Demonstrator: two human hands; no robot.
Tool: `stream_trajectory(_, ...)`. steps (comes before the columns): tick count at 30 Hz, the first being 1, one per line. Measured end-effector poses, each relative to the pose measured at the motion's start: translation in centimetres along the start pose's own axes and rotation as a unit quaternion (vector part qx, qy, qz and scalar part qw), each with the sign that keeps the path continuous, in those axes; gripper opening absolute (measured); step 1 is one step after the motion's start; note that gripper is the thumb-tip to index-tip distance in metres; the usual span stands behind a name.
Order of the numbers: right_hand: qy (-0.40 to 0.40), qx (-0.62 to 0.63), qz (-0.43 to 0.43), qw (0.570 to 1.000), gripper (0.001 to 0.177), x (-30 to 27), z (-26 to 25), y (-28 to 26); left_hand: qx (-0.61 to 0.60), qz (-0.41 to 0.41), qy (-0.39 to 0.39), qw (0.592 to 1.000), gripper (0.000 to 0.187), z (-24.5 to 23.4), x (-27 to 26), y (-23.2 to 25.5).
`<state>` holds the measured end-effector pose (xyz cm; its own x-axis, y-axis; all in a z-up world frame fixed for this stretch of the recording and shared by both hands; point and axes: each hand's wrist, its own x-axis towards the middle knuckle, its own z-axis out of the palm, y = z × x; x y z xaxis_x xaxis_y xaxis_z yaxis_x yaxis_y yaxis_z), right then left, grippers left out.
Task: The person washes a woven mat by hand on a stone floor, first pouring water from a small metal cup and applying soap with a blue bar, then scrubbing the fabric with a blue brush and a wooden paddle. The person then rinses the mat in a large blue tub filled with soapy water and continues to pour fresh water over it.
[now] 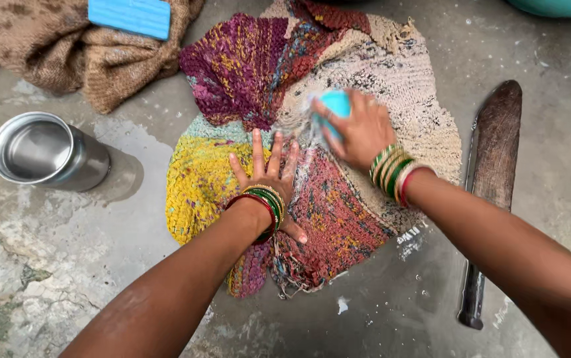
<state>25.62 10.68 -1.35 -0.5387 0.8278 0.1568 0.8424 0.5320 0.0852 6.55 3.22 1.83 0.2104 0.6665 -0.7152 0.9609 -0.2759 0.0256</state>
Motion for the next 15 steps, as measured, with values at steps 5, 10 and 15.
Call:
stream_trajectory(5, -0.071, -0.024, 0.035, 0.997, 0.055, 0.5, -1.2, -1.9, -0.011, -0.015, 0.013, 1.0, 0.177, -0.6, -1.2, 0.3)
stream_trajectory(10, -0.024, -0.067, -0.033, 0.997, 0.053, -2.9, -0.9, 0.9, -0.011, -0.012, 0.012, 1.0, 0.174, 0.2, 0.4, 0.0)
stream_trajectory(15, -0.102, 0.022, 0.14, 0.985, 0.057, 1.2, -2.9, 0.6, -0.015, -0.027, -0.004, 1.0, 0.176, -0.5, -0.9, 0.8)
